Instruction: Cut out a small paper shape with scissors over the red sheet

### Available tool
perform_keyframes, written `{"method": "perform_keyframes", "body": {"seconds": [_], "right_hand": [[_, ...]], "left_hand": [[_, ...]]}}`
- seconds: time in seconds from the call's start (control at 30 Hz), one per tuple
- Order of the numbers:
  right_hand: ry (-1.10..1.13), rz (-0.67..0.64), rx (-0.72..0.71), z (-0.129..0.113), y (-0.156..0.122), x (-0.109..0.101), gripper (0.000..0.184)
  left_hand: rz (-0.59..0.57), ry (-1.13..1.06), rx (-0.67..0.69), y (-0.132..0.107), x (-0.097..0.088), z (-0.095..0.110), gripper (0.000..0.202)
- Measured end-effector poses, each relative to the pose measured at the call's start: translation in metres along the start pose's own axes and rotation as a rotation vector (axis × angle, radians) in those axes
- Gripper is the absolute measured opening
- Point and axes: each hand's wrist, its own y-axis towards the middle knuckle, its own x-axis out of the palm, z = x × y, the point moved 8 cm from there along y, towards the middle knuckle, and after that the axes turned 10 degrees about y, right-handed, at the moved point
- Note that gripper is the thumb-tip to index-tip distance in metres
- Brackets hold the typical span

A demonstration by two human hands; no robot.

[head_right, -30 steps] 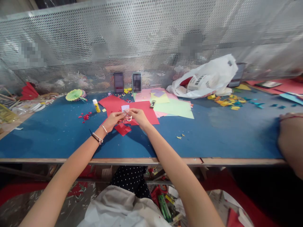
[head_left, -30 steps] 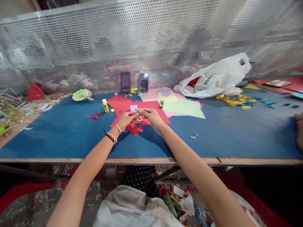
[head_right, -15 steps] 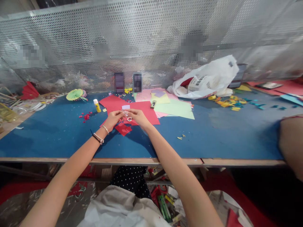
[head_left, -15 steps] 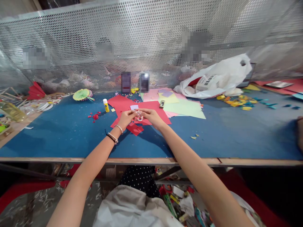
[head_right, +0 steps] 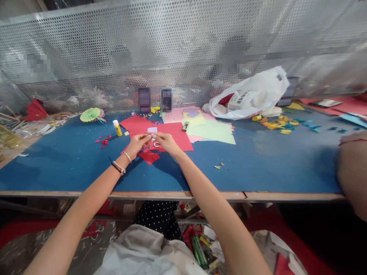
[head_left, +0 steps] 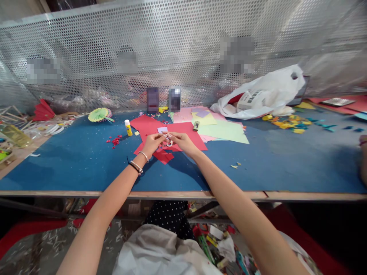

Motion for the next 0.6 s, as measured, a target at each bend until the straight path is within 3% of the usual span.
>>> {"method": "perform_keyframes", "body": {"seconds": [0.6], "right_hand": [[0.245, 0.157, 0.130, 0.010, -0.001, -0.009, 0.039]], "left_hand": [[-0.011, 0.121, 0.052, -0.005, 0.004, 0.013, 0.019]]}}
